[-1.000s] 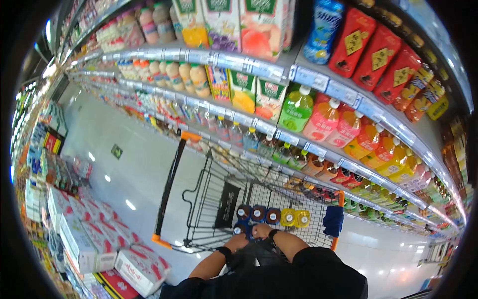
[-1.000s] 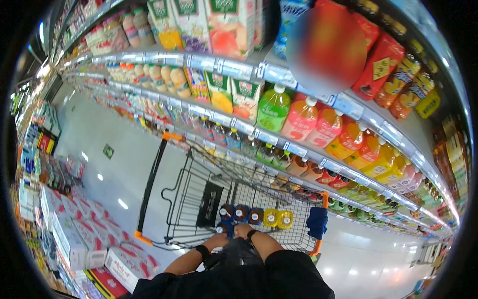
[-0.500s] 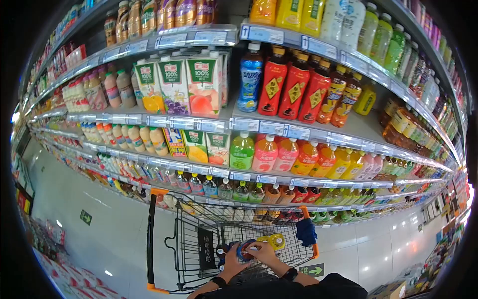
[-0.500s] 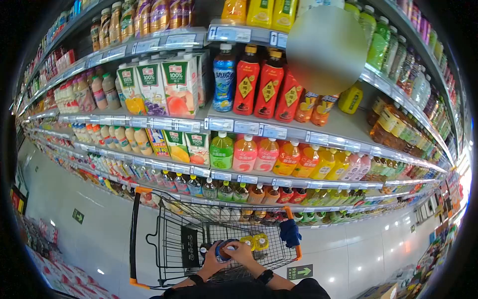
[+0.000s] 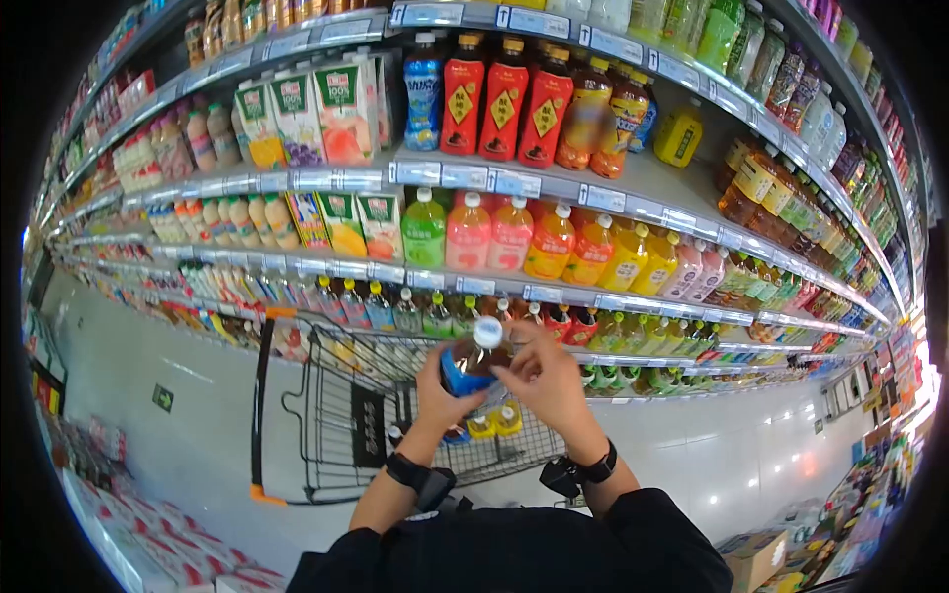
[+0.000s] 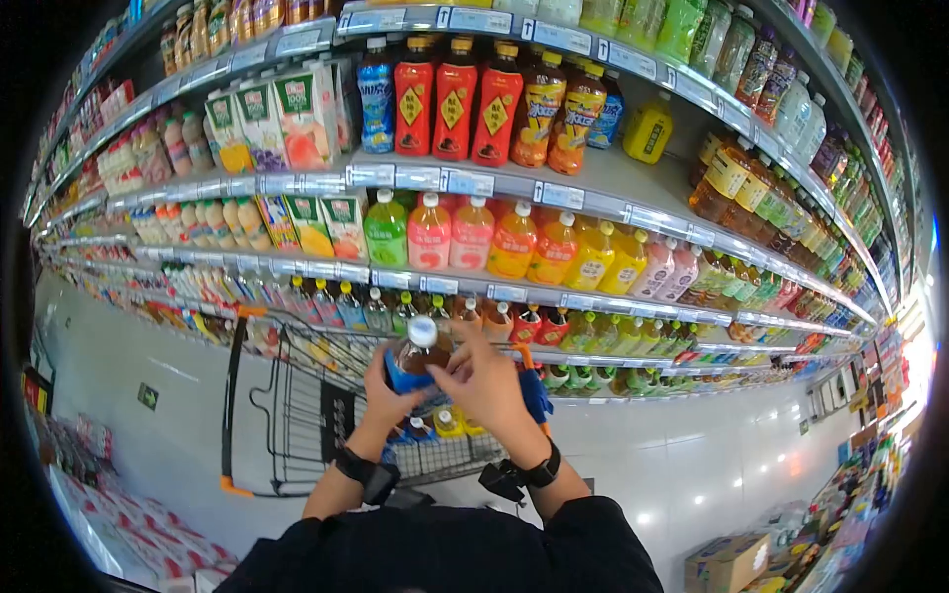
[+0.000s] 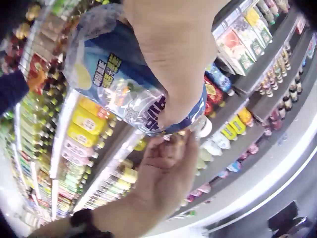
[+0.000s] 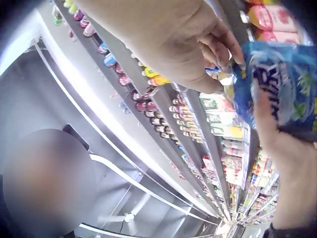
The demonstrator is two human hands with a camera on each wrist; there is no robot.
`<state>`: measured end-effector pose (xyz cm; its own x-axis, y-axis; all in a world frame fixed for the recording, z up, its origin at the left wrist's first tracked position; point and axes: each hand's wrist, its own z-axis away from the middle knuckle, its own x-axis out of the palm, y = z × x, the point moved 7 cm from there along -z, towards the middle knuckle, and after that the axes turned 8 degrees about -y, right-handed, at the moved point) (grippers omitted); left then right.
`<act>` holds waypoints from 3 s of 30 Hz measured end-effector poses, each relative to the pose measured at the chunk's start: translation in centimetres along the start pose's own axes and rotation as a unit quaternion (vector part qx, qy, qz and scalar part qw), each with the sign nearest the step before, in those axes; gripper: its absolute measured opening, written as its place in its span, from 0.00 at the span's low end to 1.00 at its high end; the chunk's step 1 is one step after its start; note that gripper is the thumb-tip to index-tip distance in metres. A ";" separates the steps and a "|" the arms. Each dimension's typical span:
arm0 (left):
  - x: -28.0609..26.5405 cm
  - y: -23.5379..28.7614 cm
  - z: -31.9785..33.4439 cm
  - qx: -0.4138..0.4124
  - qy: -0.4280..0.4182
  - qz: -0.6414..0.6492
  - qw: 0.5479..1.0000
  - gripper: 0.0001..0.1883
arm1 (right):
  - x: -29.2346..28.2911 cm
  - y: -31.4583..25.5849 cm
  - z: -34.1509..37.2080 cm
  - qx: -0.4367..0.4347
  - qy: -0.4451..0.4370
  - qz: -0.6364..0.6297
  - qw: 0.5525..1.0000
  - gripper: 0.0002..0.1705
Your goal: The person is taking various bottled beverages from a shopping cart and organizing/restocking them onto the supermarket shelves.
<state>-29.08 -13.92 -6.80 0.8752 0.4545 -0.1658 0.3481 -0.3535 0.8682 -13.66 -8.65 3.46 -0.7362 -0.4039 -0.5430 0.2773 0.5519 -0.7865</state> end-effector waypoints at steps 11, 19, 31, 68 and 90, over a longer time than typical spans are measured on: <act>13.2 9.8 4.5 -0.082 0.002 0.510 0.856 0.41 | -7.9 8.9 14.1 -0.034 -0.059 -0.262 0.963 0.55; 20.9 13.5 6.5 -0.057 -0.141 0.543 0.826 0.46 | -17.2 4.8 19.2 -0.148 0.129 -0.020 0.980 0.53; 24.6 14.1 6.6 -0.035 -0.236 0.484 0.842 0.51 | -19.0 0.9 21.4 -0.345 0.272 0.253 0.862 0.50; 26.3 11.8 -4.4 0.076 -0.193 0.059 0.977 0.59 | -15.9 22.2 11.2 -0.052 0.226 -0.455 0.860 0.43; 36.8 18.4 -19.9 0.383 -0.105 -0.271 0.877 0.49 | -35.8 21.6 -9.8 -0.273 0.023 -0.246 0.930 0.45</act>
<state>2.86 12.60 12.40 0.5269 0.5931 -0.6088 0.7851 -0.6141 0.0812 12.67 24.89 8.82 -0.7199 -0.6808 -0.1353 -0.4451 0.6023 -0.6626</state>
